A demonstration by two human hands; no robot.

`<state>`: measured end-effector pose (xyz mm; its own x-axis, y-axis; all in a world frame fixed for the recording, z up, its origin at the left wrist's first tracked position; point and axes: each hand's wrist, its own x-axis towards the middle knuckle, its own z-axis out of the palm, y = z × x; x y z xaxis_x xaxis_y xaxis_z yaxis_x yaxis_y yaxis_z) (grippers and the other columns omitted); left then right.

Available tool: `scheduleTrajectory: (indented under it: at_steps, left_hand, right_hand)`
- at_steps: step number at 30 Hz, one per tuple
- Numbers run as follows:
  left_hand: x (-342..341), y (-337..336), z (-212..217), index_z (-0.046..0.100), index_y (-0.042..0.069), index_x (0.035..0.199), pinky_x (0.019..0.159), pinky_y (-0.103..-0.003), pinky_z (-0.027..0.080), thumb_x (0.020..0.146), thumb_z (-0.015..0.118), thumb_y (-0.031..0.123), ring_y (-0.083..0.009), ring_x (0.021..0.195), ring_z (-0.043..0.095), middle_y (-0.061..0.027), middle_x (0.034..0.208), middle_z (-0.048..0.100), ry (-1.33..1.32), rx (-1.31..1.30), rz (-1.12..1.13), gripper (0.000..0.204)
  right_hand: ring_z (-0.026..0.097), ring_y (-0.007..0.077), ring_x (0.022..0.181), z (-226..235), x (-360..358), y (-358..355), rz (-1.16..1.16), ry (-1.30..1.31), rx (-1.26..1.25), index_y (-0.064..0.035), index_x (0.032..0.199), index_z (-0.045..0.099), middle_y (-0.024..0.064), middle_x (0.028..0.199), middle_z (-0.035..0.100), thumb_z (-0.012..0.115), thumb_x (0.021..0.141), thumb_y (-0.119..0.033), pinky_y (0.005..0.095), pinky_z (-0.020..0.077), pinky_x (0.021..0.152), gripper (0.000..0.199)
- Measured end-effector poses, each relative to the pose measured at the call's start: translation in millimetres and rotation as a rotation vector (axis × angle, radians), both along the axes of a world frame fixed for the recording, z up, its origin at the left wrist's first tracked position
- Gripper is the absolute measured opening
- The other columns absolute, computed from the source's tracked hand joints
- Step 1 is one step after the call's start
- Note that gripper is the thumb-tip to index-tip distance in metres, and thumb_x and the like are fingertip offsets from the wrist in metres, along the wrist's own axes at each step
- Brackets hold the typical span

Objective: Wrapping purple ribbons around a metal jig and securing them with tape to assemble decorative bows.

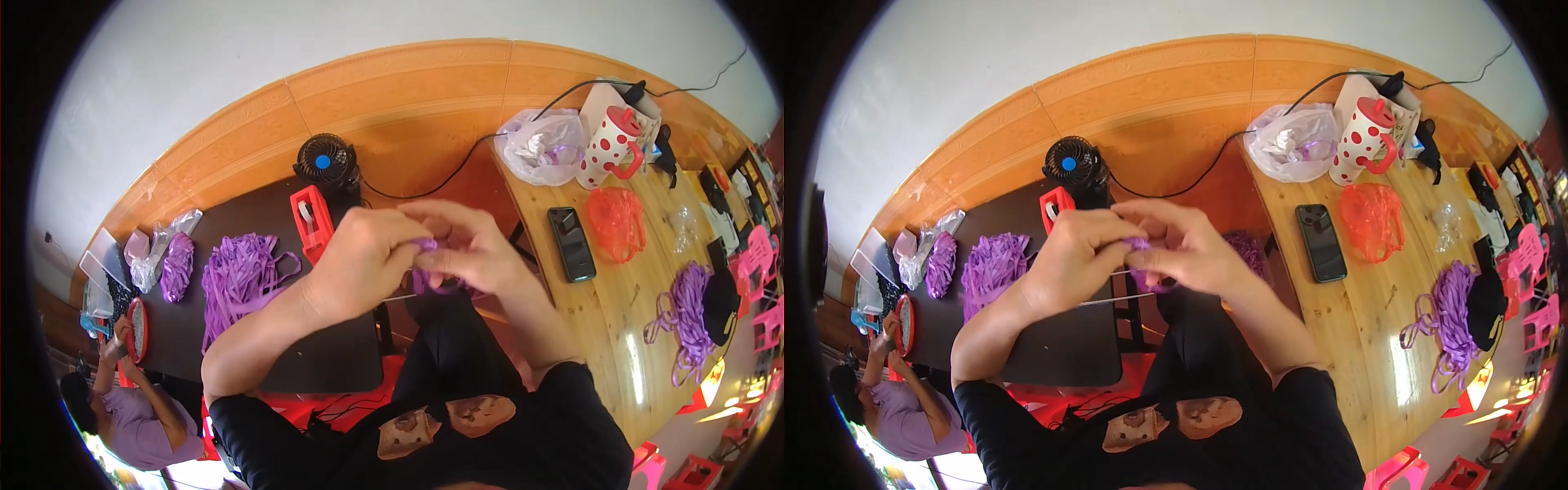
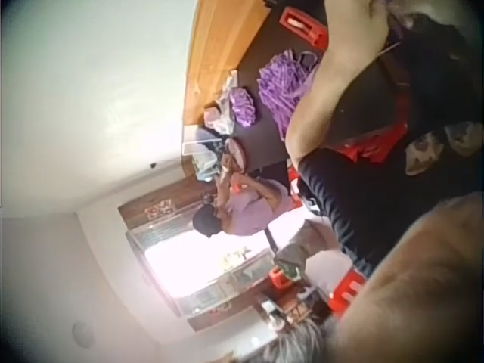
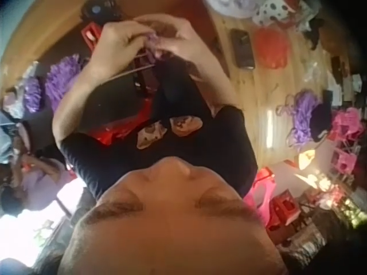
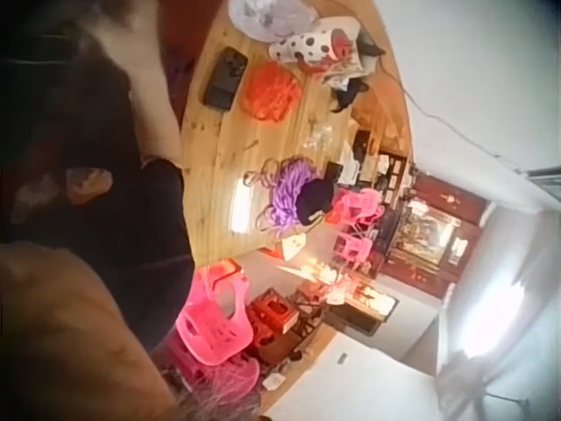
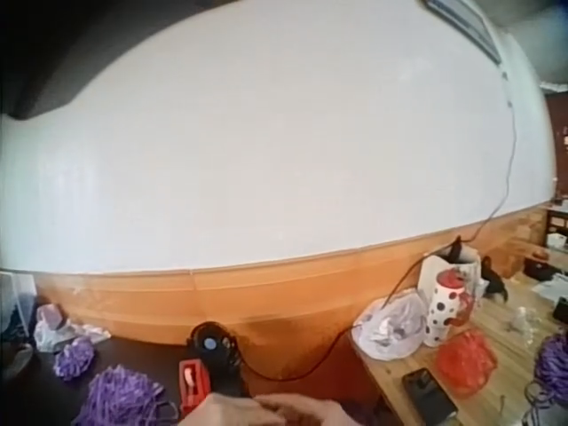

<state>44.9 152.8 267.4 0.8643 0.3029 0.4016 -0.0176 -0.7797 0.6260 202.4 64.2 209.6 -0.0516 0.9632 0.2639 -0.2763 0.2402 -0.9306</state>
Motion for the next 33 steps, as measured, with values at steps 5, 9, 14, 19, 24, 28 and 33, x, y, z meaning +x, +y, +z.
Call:
scheduleTrajectory:
  at_steps: [5, 9, 14, 19, 24, 28, 33]
  left_hand:
    - [13.1, 10.7, 19.4, 0.068, -0.002, 0.099, 0.058, -0.019, 0.042, 0.083, 0.059, -0.004, -0.0056, 0.067, 0.056, -0.0042, 0.085, 0.067, -0.016, -0.561, 0.018, 0.018]
    - [15.2, 21.4, 16.3, 0.069, 0.000, 0.099, 0.061, -0.020, 0.042, 0.084, 0.061, -0.003, -0.0055, 0.068, 0.054, -0.0021, 0.081, 0.065, -0.218, -0.682, -0.040, 0.017]
    - [6.3, 36.2, 6.4, 0.065, 0.004, 0.110, 0.063, -0.024, 0.043, 0.081, 0.062, -0.003, -0.0106, 0.071, 0.053, -0.0049, 0.081, 0.061, -0.069, -0.014, -0.048, 0.030]
    - [-15.7, 32.2, -4.9, 0.064, 0.000, 0.108, 0.066, -0.026, 0.047, 0.080, 0.061, -0.005, -0.0169, 0.075, 0.058, -0.0095, 0.085, 0.060, 0.031, -0.043, 0.053, 0.029]
    - [-45.5, 36.9, -2.3, 0.064, -0.003, 0.099, 0.064, -0.031, 0.048, 0.077, 0.066, -0.002, -0.0238, 0.071, 0.061, -0.0131, 0.078, 0.060, 0.017, 0.034, 0.063, 0.022]
    - [-68.8, 30.7, -0.6, 0.064, -0.004, 0.096, 0.063, -0.031, 0.048, 0.076, 0.066, -0.003, -0.0267, 0.072, 0.062, -0.0149, 0.079, 0.061, 0.104, 0.001, 0.168, 0.020]
    - [-100.6, 31.8, -3.7, 0.065, -0.004, 0.096, 0.062, -0.030, 0.048, 0.076, 0.065, -0.004, -0.0235, 0.072, 0.062, -0.0141, 0.081, 0.062, 0.166, 0.028, 0.250, 0.020]
  right_hand:
    - [0.064, 0.0176, 0.060, 9.8, 21.0, 16.3, 0.232, 0.160, -0.042, -0.0049, 0.134, 0.042, 0.0123, 0.088, 0.066, 0.063, 0.081, 0.003, 0.0244, 0.0515, 0.055, 0.058]
    - [0.059, 0.0103, 0.054, 30.5, 41.0, 18.6, 0.117, 0.083, 0.011, 0.0003, 0.121, 0.054, 0.0106, 0.076, 0.065, 0.058, 0.087, -0.001, 0.0188, 0.0455, 0.048, 0.035]
    - [0.050, 0.0026, 0.050, 52.5, 99.3, 16.3, -0.253, -0.375, 0.054, -0.0021, 0.091, 0.070, 0.0016, 0.066, 0.062, 0.060, 0.087, -0.004, 0.0154, 0.0376, 0.044, 0.010]
    - [0.055, 0.0067, 0.063, 68.7, 171.9, 36.4, -0.644, -0.804, 0.030, -0.0013, 0.088, 0.068, 0.0026, 0.069, 0.063, 0.062, 0.084, -0.005, 0.0221, 0.0439, 0.058, 0.008]
    - [0.066, 0.0190, 0.080, 39.2, 272.1, 69.9, -1.243, -2.014, -0.095, -0.0009, 0.089, 0.068, 0.0103, 0.086, 0.065, 0.059, 0.078, -0.004, 0.0308, 0.0506, 0.065, 0.014]
    - [0.066, 0.0267, 0.084, 17.5, 304.9, 78.6, -1.339, -2.205, -0.214, -0.0026, 0.086, 0.068, 0.0127, 0.093, 0.063, 0.059, 0.076, -0.007, 0.0368, 0.0527, 0.065, 0.014]
    - [0.067, 0.0286, 0.084, -11.0, 331.4, 90.9, -1.249, -2.487, -0.337, -0.0060, 0.074, 0.069, 0.0159, 0.079, 0.065, 0.058, 0.077, -0.009, 0.0399, 0.0551, 0.067, 0.012]
